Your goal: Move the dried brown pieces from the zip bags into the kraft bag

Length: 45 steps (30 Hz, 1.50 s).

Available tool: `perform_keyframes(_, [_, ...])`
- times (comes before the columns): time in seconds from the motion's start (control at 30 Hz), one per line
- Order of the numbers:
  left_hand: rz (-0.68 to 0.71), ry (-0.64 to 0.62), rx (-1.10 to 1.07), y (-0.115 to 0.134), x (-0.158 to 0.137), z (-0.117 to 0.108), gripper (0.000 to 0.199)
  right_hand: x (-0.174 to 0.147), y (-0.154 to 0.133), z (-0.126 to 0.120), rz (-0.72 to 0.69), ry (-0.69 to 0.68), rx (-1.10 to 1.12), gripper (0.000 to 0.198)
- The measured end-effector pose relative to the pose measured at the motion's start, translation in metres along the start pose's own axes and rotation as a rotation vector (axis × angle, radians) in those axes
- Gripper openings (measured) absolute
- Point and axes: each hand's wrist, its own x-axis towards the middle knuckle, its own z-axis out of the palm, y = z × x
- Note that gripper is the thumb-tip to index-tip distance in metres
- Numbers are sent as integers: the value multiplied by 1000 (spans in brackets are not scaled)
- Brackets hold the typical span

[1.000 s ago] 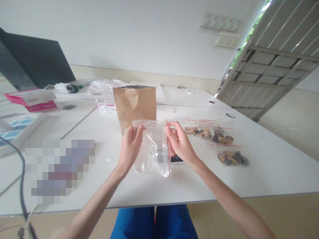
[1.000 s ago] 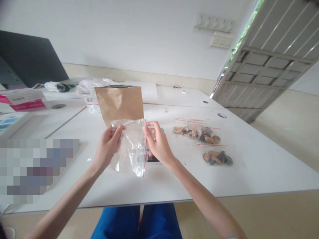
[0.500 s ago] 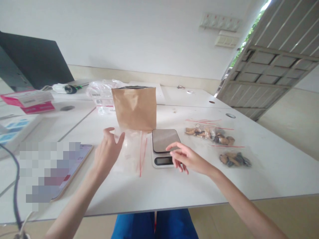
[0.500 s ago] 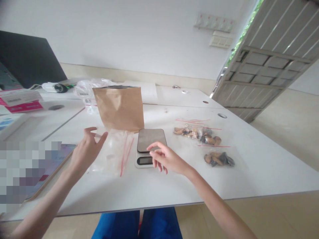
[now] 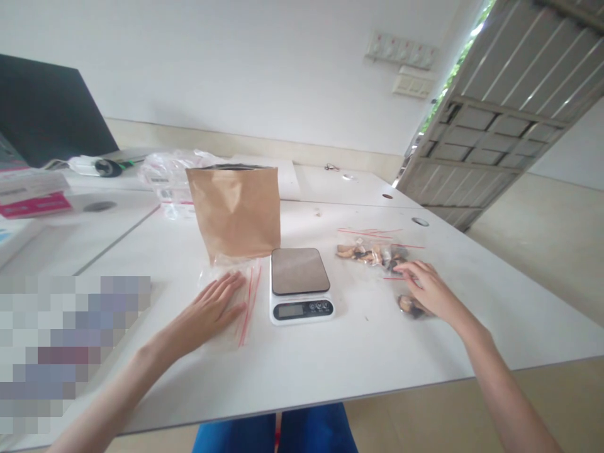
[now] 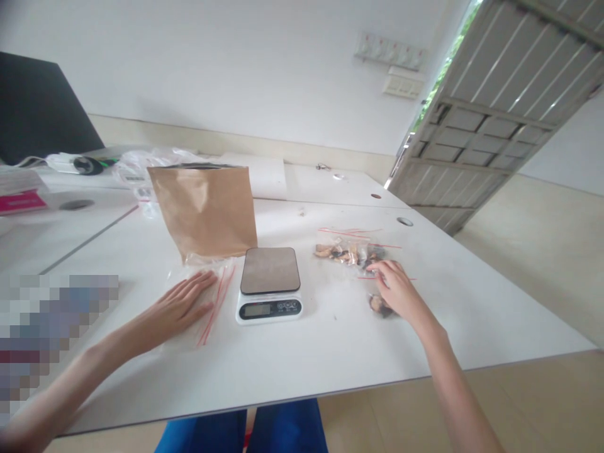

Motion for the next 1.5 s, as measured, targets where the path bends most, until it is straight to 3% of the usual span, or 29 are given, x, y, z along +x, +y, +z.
perform_keyframes(0.13, [-50, 36, -12, 5, 5, -8, 59, 33, -12, 4, -42, -32, 14, 29])
perform_keyframes(0.27, [-31, 154, 95, 18, 9, -23, 36, 90, -36, 21, -31, -242, -193, 36])
perform_keyframes(0.37, [-56, 86, 136, 23, 7, -28, 24, 123, -46, 35, 47, -331, -255, 28])
perform_keyframes(0.47, [-70, -23, 112, 25, 4, -35, 25, 138, -49, 44, 114, -393, -308, 25])
perform_keyframes(0.6, [-74, 23, 89, 42, 7, -54, 24, 145, -55, 48, 172, -417, -356, 33])
perform_keyframes(0.73, [-91, 104, -176, 75, 29, -80, 21, 156, -68, 37, 163, -446, -334, 32])
perform_keyframes(0.87, [-22, 148, -624, 103, 66, -103, 17, 163, -84, 2, 49, -348, -261, 9])
perform_keyframes(0.93, [14, 141, -885, 115, 84, -113, 15, 161, -96, -21, -8, -263, -188, 9])
perform_keyframes(1.0, [49, 145, -1100, 126, 101, -124, 14, 155, -114, -41, -96, -107, 32, 11])
perform_keyframes(1.07, [43, 172, -1209, 135, 113, -133, 11, 146, -139, -56, -159, 1, 274, 16])
perform_keyframes(1.13, [0, 240, -1262, 141, 122, -142, 7, 136, -169, -62, -192, -2, 522, 21])
perform_keyframes(1.3, [-122, 298, -1395, 135, 132, -154, 23, 122, -228, -54, -294, -58, 981, 16])
perform_keyframes(1.5, [-69, 424, -1427, 116, 129, -159, 29, 130, -243, -37, -330, -63, 1172, 14])
